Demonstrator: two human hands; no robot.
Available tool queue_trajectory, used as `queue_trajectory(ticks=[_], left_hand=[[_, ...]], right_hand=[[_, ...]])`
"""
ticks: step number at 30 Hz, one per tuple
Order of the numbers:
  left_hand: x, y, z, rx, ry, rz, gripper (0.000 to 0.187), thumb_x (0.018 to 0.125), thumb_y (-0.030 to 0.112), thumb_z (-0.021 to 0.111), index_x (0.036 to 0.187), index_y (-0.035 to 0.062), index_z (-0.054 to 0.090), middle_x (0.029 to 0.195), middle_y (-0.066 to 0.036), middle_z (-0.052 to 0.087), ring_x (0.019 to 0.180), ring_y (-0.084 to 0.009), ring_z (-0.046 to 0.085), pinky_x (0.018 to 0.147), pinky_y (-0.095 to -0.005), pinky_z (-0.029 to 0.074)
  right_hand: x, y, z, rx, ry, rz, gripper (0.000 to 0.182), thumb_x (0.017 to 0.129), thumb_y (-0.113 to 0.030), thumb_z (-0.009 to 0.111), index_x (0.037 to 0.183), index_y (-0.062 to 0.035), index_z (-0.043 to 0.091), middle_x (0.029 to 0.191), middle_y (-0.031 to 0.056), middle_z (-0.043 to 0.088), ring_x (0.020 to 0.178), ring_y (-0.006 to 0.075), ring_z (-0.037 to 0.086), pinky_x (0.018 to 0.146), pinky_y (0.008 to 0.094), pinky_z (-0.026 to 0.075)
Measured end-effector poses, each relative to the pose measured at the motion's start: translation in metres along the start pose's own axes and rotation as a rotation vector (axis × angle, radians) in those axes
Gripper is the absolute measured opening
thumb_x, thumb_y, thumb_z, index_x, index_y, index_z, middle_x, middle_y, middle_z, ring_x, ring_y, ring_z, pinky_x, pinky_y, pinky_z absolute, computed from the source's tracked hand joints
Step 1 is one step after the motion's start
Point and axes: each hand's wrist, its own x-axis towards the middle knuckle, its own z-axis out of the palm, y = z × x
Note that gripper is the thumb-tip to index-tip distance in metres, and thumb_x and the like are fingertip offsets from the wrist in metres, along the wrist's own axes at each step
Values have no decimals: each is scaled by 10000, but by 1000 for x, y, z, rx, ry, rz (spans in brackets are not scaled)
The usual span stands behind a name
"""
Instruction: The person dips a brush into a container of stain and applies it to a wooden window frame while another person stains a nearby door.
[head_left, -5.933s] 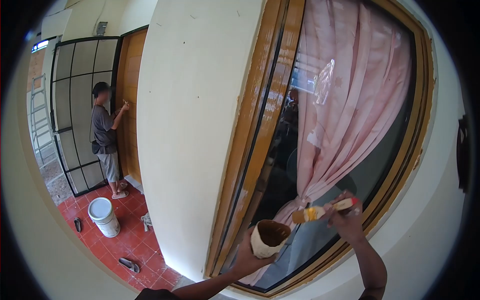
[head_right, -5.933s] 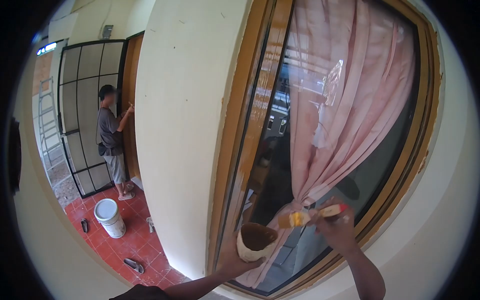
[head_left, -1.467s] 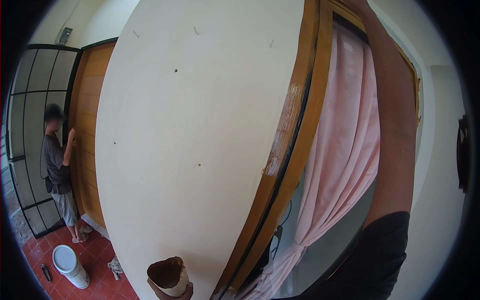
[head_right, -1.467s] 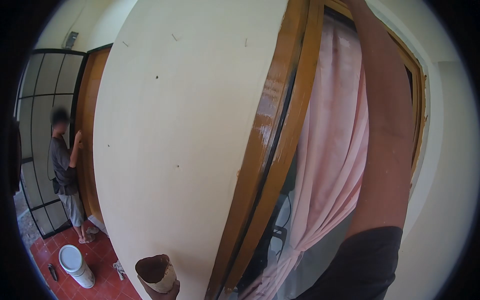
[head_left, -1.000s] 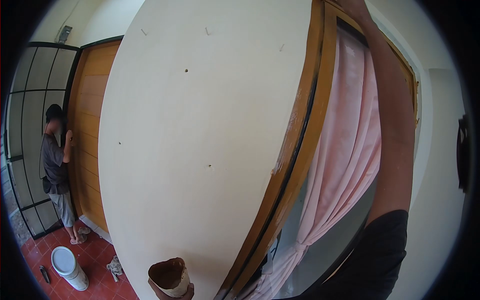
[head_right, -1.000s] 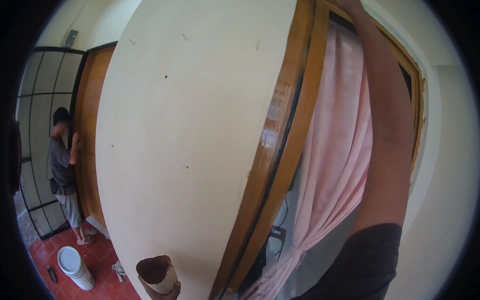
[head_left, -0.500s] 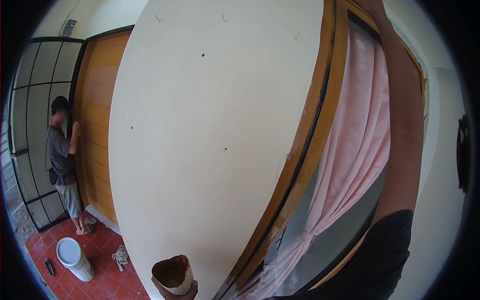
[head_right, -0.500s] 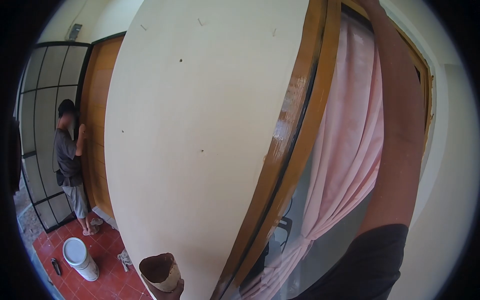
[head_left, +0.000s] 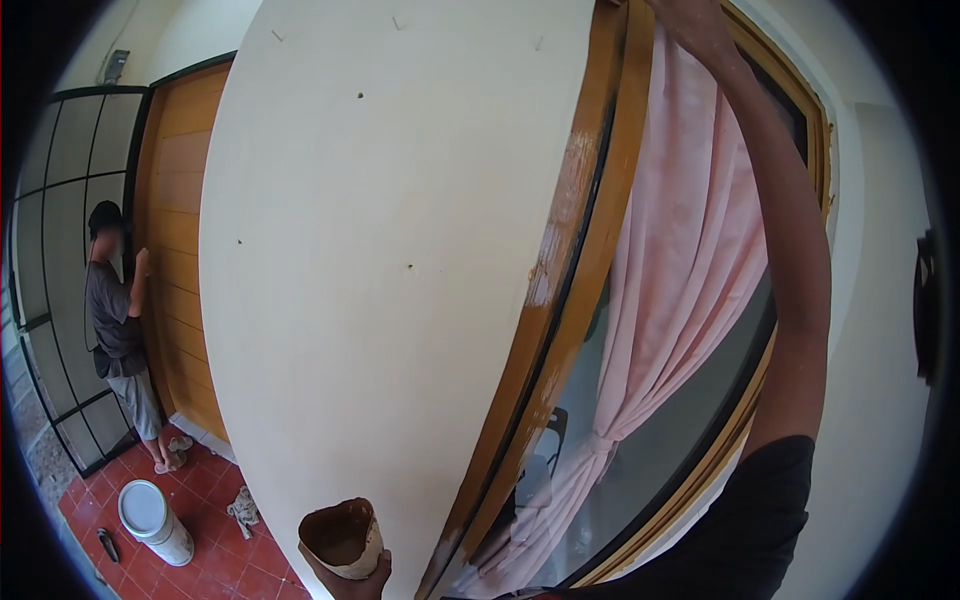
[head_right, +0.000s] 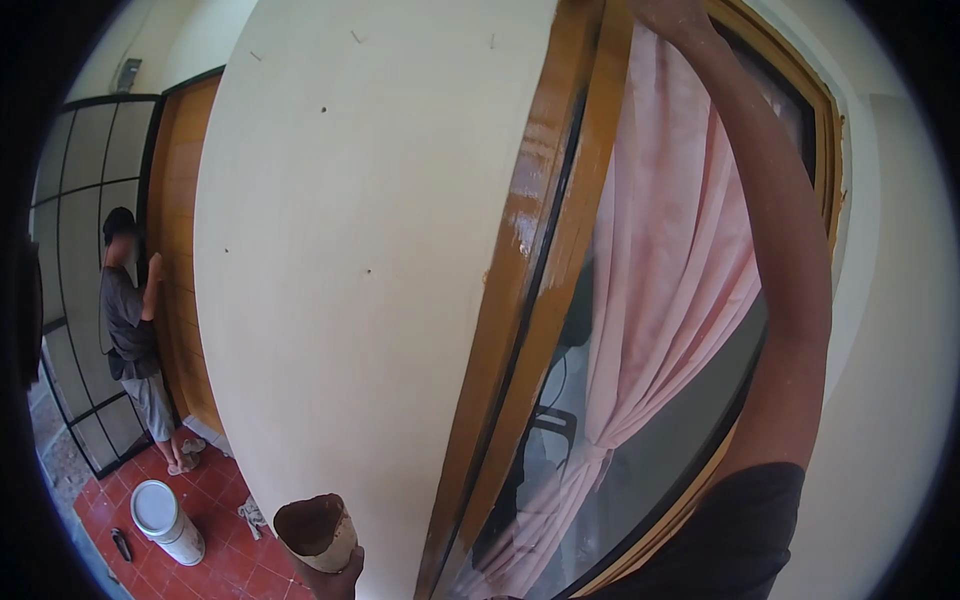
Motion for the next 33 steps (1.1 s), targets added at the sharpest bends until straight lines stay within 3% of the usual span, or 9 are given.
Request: queue_trajectory(ticks=[1, 5, 7, 10, 16, 23, 29, 32, 33], left_hand=[[-1, -2, 0, -56, -20, 6, 928, 673, 53, 877, 1418, 18, 325, 1289, -153, 538, 1182, -263, 568, 1028, -407, 469], [-2, 11, 3, 22, -51, 5, 929, 675, 50, 876, 1417, 22, 319, 1289, -152, 538, 1187, -264, 566, 1035, -409, 468], [-3, 13, 4, 29, -57, 5, 943, 679, 48, 874, 1426, 26, 300, 1298, -153, 532, 1194, -267, 564, 1044, -413, 466], [-4, 6, 3, 44, -39, -5, 956, 682, 48, 872, 1436, 27, 286, 1310, -155, 524, 1198, -271, 562, 1047, -413, 465], [-2, 1, 5, -1, -10, -26, 965, 684, 36, 862, 1448, 28, 273, 1321, -163, 522, 1204, -275, 561, 1051, -418, 463], [-5, -1, 7, -25, -53, -53, 968, 676, 27, 858, 1450, 27, 277, 1307, -162, 533, 1208, -275, 555, 1057, -420, 454], [-6, -8, 5, 87, -30, -32, 957, 672, 26, 859, 1444, 32, 293, 1309, -154, 528, 1202, -272, 551, 1059, -416, 442], [-5, -4, 7, 20, -10, -75, 951, 678, 28, 860, 1444, 31, 297, 1316, -153, 522, 1211, -271, 544, 1062, -416, 440], [-6, -3, 6, 12, -6, -78, 945, 684, 29, 859, 1442, 28, 295, 1316, -157, 527, 1210, -273, 549, 1059, -418, 444]], right_hand=[[-10, -12, -7, -12, -118, 75, 284, 887, -260, 768, 885, 14, 694, 723, 111, 656, 624, 163, 527, 614, 364, 454], [-34, -31, -21, 96, -175, 62, 303, 887, -275, 775, 871, 15, 690, 696, 88, 631, 624, 124, 495, 584, 347, 432], [-33, -33, -35, -153, -222, 96, 319, 896, -279, 767, 804, 14, 681, 687, 67, 635, 641, 110, 522, 594, 331, 455], [-28, -27, -49, 155, -44, 172, 309, 917, -271, 746, 817, 7, 658, 713, 56, 633, 667, 119, 560, 619, 314, 483], [-21, -4, -23, 157, -78, 230, 356, 913, -333, 744, 993, -2, 643, 805, 50, 645, 722, 151, 589, 679, 327, 503], [15, 12, -8, -13, -145, 336, 341, 884, -352, 771, 871, -27, 667, 763, 29, 639, 718, 137, 572, 670, 337, 482], [48, 46, 10, 49, 15, 42, 252, 882, -246, 771, 820, -18, 684, 729, 34, 645, 681, 124, 545, 634, 332, 469], [72, 69, 15, 8, 57, 56, 221, 880, -206, 768, 821, -8, 689, 772, 58, 701, 693, 141, 602, 655, 327, 490], [80, 84, 18, 3, 112, -53, 210, 884, -198, 761, 832, -5, 698, 805, 73, 721, 714, 157, 633, 669, 327, 500]])
